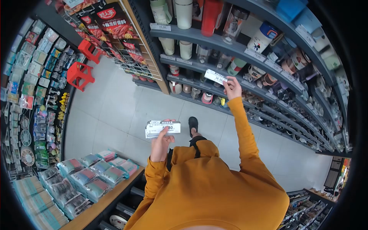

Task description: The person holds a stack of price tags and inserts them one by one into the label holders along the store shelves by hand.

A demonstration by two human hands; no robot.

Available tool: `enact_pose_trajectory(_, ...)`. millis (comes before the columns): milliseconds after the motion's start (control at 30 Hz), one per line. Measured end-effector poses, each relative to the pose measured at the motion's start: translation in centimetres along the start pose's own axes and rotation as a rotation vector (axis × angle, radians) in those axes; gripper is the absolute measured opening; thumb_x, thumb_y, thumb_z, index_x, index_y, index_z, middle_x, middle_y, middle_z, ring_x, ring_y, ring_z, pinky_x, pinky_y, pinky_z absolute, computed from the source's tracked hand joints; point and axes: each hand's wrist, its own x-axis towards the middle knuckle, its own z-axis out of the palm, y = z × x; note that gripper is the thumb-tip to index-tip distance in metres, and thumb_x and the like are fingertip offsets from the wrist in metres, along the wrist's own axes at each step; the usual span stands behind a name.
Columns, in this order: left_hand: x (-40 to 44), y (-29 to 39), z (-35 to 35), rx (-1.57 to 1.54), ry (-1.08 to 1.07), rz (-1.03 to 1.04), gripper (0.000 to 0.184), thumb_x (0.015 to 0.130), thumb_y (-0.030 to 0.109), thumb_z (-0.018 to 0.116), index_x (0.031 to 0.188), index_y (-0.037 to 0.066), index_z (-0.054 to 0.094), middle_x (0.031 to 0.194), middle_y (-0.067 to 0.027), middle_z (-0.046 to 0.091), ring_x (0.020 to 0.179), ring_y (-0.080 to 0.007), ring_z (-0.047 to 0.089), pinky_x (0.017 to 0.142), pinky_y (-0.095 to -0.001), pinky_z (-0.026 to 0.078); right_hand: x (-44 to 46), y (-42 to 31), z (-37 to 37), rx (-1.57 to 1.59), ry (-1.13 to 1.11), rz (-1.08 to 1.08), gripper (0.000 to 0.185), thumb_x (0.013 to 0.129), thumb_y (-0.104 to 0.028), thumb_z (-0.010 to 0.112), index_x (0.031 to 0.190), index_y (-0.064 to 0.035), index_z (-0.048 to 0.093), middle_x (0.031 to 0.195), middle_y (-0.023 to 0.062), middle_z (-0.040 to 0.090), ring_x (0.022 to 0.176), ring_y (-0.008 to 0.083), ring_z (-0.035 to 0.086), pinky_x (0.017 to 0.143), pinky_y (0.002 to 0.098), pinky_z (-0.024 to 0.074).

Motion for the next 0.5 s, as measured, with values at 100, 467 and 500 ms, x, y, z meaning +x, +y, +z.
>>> enact_pose_trajectory(100,3.8,0.6,1.6,-0.017,0.048,0.033,0.035,0.092,0.012,0.055,0.124,-0.001,0.049,0.122,-0.0148,0.058,0.074,-0.0138,0.056,0.063,-0.026,0.045,6.5,3.4,1.4,-0.305,0.05,0.012,0.02,0.088,-0.015,0.063,0.104,-0.0059,0.054,0.076,0.0045,0.067,0.052,0.0121,0.062,0.048,0.0266,0.0444)
enact_pose_trajectory(467,13.9,3.3,7.7,-0.093,0.115,0.091,0.033,0.092,0.01,0.054,0.122,0.0,0.049,0.12,-0.0148,0.059,0.075,-0.0124,0.057,0.061,-0.0249,0.048,17.3,12.4,4.7,-0.608,-0.257,0.09,0.018,0.089,-0.029,0.06,0.101,-0.0154,0.06,0.08,0.0014,0.069,0.056,0.0213,0.066,0.059,0.0367,0.0498)
enact_pose_trajectory(500,14.5,3.1,7.7,-0.099,0.107,0.084,0.033,0.091,0.01,0.054,0.122,0.0,0.05,0.12,-0.0148,0.059,0.075,-0.0125,0.057,0.061,-0.0249,0.048,17.5,13.1,4.5,-0.561,-0.264,0.11,0.019,0.089,-0.028,0.06,0.102,-0.0156,0.06,0.079,0.0012,0.07,0.056,0.0212,0.066,0.059,0.0364,0.05)
